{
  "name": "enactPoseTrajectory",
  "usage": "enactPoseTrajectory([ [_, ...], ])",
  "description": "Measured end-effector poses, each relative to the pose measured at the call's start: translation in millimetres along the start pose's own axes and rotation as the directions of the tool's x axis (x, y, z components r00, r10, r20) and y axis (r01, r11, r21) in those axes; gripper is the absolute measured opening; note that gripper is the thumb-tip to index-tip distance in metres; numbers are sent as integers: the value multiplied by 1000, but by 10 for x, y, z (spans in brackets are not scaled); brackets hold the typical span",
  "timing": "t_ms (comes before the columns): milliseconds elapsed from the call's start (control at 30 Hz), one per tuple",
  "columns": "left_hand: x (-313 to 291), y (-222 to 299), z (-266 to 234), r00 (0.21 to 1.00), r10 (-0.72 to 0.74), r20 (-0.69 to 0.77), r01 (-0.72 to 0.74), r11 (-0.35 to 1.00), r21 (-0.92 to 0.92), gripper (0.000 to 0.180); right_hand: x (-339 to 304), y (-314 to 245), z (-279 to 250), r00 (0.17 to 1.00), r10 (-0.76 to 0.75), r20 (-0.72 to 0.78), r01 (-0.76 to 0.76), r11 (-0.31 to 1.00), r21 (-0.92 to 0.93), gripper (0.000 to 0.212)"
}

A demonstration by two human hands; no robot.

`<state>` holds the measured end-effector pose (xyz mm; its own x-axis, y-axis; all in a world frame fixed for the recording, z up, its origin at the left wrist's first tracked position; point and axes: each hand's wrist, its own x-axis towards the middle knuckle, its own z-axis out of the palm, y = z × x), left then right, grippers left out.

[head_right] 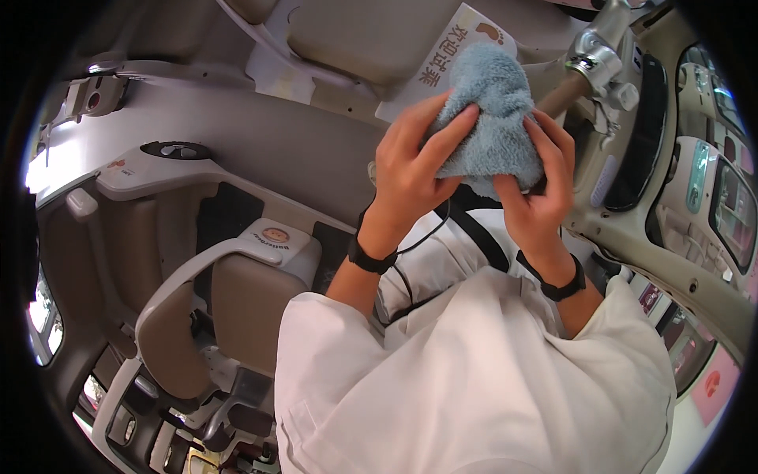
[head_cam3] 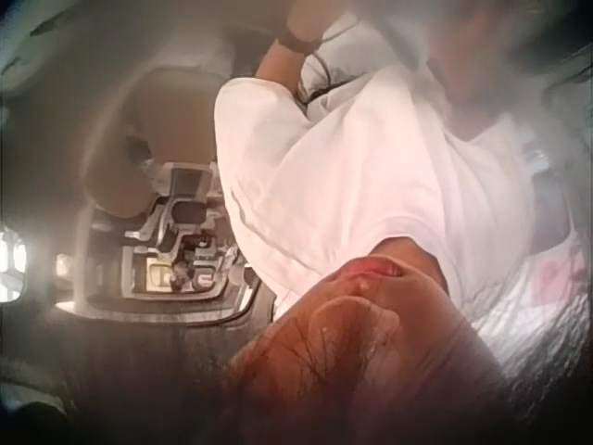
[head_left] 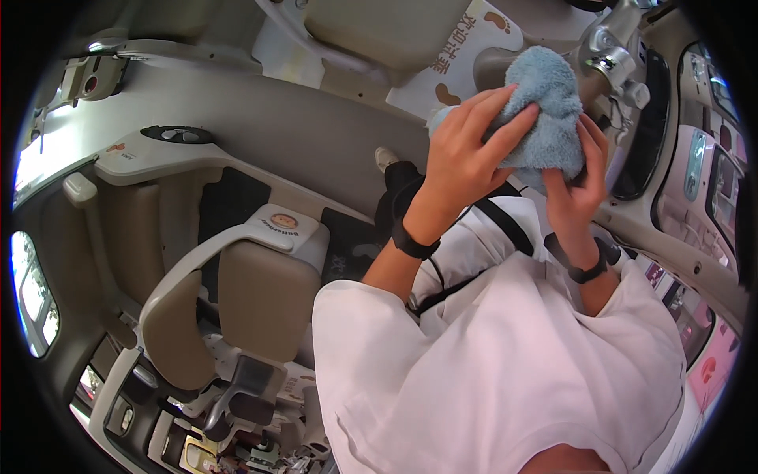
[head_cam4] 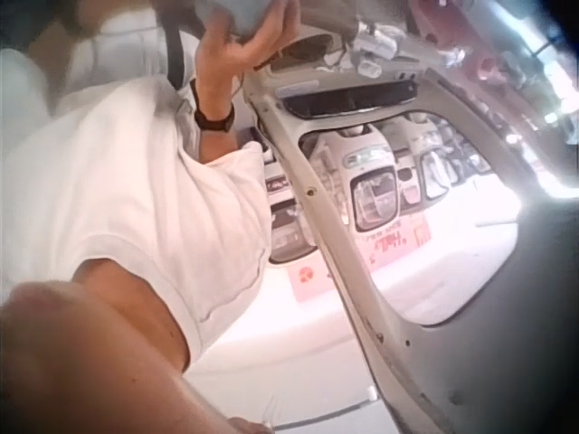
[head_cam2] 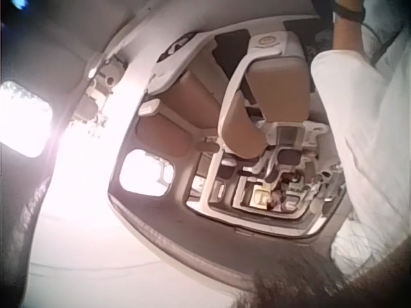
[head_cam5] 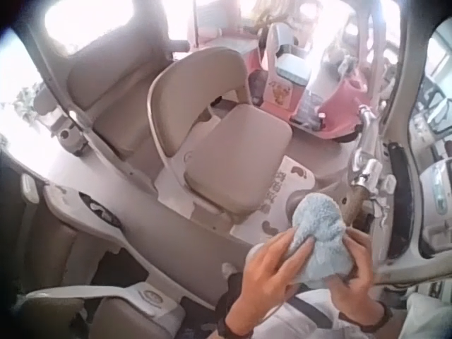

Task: The person wipes the windshield, frame, and seat of a small electric vehicle with a cloth before moving to a second vehicle to wipe its windshield and seat.

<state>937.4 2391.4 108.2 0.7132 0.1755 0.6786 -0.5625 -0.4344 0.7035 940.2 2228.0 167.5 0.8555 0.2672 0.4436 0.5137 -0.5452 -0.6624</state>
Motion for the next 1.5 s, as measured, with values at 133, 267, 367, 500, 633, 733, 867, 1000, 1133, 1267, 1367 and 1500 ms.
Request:
enactPoseTrajectory([
  [133,-81,-365,-297,991,-127,40,123,988,92,58,138,11,561,994,93,53,-92,996,-16,51],
  [267,33,-712,-655,980,-197,-8,194,953,234,52,469,-21,1179,994,84,65,-91,989,114,53],
  [367,152,-1002,-872,980,-194,-51,200,923,330,41,765,-36,1649,998,45,31,-50,984,171,53],
  [500,591,-1478,-1108,977,-135,-168,203,841,502,37,1326,-69,2381,992,20,-125,15,963,270,50],
  [633,1143,-2061,-1355,985,-50,-164,151,707,691,44,1882,-16,3102,965,50,-258,44,937,347,53],
  [733,1477,-2524,-1552,991,-11,-130,94,748,657,45,2236,48,3488,962,57,-268,57,914,402,59],
  [867,1601,-2927,-1675,996,-66,-56,87,736,671,49,2398,110,3744,972,155,-177,-50,871,488,61],
  [1000,1555,-2992,-1503,993,-13,-114,78,804,589,48,2442,357,3626,990,80,-120,-3,843,537,61],
  [1133,1567,-2976,-1451,992,10,-122,79,708,702,46,2370,370,3663,985,149,-89,-78,836,543,60],
  [1267,1487,-2930,-1532,990,-30,-141,118,726,677,43,2308,271,3691,982,176,-69,-108,821,561,63],
  [1367,1402,-2911,-1400,989,-86,-123,147,733,664,44,2192,309,3693,966,256,-24,-203,818,539,64],
  [1500,1421,-2880,-1409,991,-101,-91,135,721,680,47,2217,290,3646,952,299,-66,-210,796,568,57],
])
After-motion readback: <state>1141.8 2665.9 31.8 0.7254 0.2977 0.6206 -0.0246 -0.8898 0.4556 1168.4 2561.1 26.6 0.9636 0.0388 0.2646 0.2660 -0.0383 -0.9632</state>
